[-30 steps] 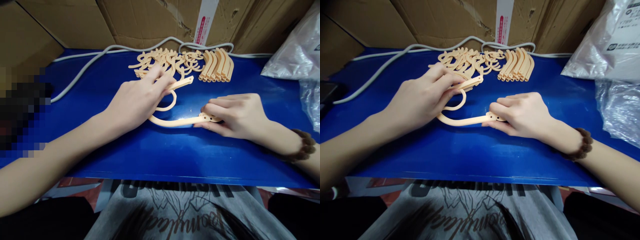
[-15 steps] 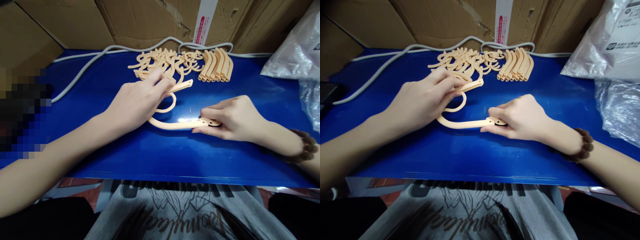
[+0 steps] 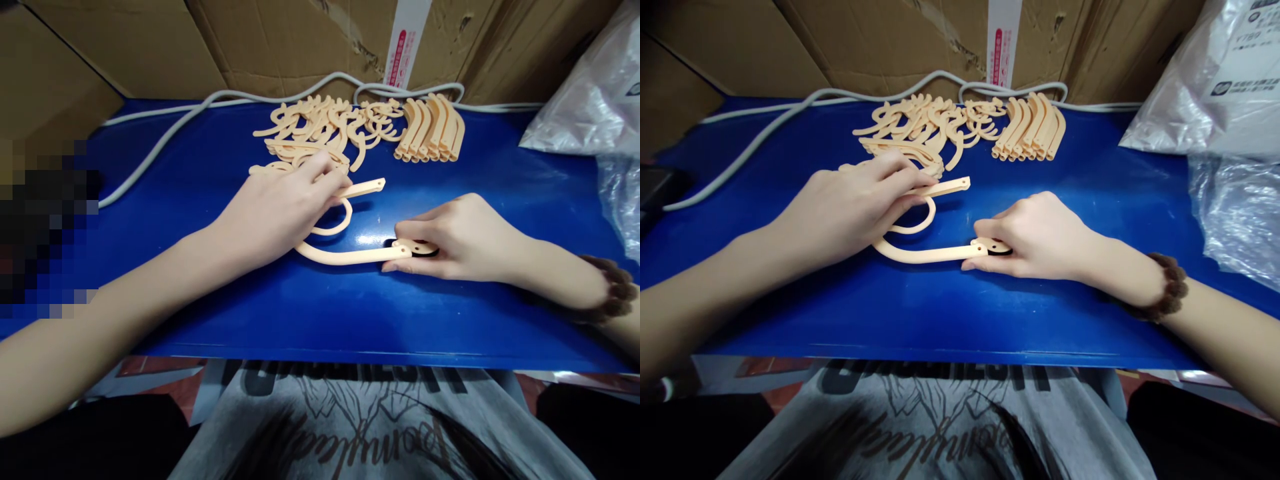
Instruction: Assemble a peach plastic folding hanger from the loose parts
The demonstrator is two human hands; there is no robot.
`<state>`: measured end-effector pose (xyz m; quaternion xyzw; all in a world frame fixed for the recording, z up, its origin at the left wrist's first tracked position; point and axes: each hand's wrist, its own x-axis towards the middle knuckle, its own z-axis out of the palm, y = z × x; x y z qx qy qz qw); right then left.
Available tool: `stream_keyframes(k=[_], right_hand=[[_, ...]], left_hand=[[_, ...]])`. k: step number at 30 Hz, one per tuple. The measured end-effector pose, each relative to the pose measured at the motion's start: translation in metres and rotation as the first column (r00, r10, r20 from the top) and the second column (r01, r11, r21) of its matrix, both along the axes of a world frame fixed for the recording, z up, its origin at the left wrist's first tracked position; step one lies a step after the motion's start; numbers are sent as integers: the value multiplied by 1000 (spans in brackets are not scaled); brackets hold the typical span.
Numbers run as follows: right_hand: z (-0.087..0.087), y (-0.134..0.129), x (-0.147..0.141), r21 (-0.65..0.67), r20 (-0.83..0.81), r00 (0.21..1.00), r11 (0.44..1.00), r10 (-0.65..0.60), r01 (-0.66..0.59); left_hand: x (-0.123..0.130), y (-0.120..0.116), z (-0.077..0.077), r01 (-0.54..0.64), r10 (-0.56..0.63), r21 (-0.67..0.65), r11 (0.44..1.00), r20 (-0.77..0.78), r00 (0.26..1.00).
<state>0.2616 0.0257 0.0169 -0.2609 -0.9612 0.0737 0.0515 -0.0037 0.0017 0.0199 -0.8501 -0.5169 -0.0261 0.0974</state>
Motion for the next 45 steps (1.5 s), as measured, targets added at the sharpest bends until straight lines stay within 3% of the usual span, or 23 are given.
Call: stream_keyframes(k=[5, 11, 26, 45], right_hand=[[0, 0, 0, 12, -17, 1000, 1000, 25, -25], [-1, 0, 1, 25, -39, 998, 999, 44, -43], [0, 4, 1, -99, -49, 997, 993, 53, -57], [2, 5, -1, -183, -56, 998, 982, 27, -37]], left_hand=[[0, 2, -3, 69, -69, 6, 998, -53, 996], [0, 1, -1, 68, -71, -33, 997, -78, 994], [-2, -1, -7, 153, -153, 7, 988, -35, 988], [-3, -1, -6, 161, -161, 14, 987, -23, 987]])
